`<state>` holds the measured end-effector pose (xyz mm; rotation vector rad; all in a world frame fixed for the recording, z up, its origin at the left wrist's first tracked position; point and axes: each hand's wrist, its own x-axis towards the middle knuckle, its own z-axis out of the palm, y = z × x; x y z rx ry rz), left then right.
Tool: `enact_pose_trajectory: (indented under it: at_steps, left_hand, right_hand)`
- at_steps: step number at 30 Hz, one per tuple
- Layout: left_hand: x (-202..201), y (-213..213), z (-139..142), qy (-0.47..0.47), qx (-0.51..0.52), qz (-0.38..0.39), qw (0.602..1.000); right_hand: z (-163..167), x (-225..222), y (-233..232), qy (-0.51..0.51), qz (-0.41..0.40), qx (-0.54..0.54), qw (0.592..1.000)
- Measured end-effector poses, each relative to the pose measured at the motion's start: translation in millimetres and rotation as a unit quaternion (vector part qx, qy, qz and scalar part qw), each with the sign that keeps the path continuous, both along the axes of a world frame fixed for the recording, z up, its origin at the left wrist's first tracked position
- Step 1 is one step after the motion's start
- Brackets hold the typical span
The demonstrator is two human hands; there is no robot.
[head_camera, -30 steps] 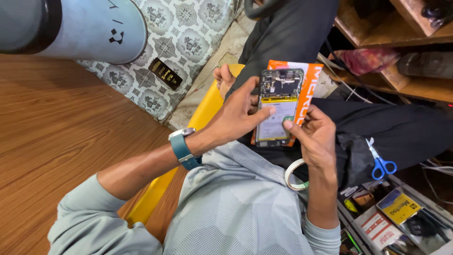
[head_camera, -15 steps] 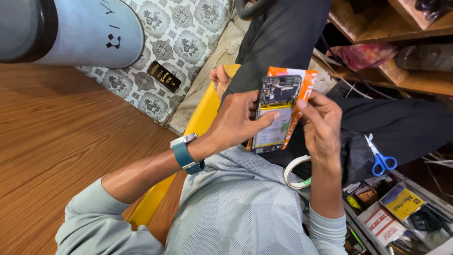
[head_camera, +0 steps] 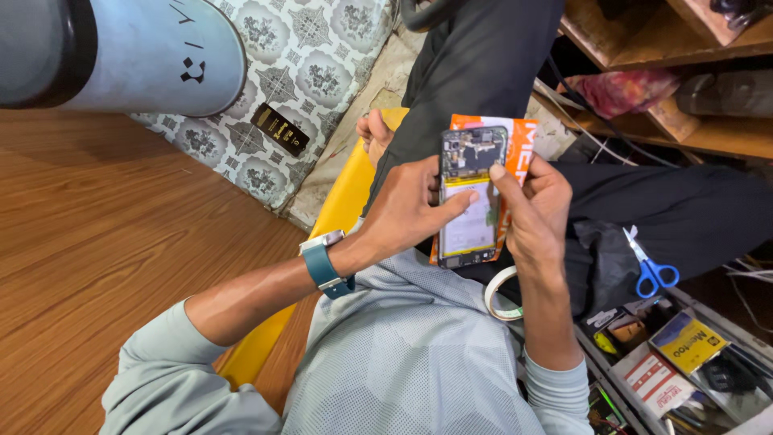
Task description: The person sits cross-legged and repairs a disassembled mobile phone on their lap. They apply adhesive tape to the motherboard, use a metal tool to adjust internal components, and install a battery and a blue plastic frame into the device.
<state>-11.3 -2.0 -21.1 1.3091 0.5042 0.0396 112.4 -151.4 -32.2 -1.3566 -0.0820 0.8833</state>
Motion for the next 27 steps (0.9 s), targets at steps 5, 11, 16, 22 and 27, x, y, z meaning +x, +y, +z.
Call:
enact_pose_trajectory:
  at_steps: [5, 11, 16, 22, 27]
  left_hand:
    - [3, 3, -8, -0.015, -0.067, -0.001, 0.998]
    - [3, 6, -14, 0.016, -0.100, -0.007, 0.995]
    - [5, 9, -20, 0.016, -0.081, -0.027, 0.996]
    - [7, 6, -24, -0.001, -0.064, -0.008, 0.998]
    - [4, 4, -25, 0.030, -0.008, -0.013, 0.999]
  right_hand:
    - [0, 4, -4, 0.012, 0.030, 0.025, 0.999]
    - [-3, 5, -5, 0.023, 0.023, 0.044, 0.998]
    - [-1, 6, -8, 0.033, 0.019, 0.046, 0.998]
    - [-9, 2, -4, 0.015, 0.001, 0.016, 1.000]
    - [-10, -5, 3, -0.046, -0.005, -0.010, 0.999]
